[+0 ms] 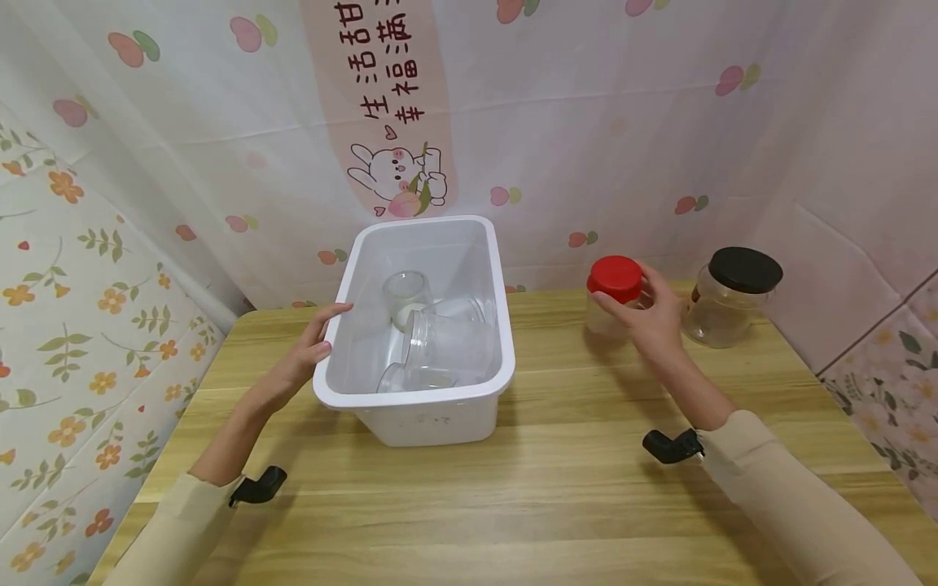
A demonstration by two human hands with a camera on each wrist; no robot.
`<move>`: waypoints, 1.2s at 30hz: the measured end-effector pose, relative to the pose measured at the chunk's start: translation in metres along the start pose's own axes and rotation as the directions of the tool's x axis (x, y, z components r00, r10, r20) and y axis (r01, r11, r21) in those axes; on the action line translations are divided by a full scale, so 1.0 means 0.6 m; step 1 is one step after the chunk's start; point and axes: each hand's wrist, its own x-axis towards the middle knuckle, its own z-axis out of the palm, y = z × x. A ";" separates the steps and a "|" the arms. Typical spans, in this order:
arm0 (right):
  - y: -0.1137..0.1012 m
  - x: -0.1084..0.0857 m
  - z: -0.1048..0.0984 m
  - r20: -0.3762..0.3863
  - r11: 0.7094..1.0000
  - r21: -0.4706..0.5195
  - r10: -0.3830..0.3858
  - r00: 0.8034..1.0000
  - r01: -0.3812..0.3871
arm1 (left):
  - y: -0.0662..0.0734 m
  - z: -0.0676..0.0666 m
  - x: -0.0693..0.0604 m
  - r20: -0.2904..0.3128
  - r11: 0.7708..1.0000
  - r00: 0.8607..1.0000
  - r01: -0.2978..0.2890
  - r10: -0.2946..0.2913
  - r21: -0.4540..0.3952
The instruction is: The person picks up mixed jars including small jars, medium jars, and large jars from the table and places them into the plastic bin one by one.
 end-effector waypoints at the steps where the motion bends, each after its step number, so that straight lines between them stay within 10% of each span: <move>1: -0.001 0.000 0.001 0.000 1.000 -0.003 -0.007 1.000 0.007 | 0.000 0.000 0.000 0.001 1.000 1.000 -0.001 0.001 0.000; 36: -0.030 0.000 0.009 0.112 0.994 0.041 -0.104 0.988 0.100 | -0.002 0.001 -0.001 0.004 1.000 1.000 0.004 -0.004 -0.015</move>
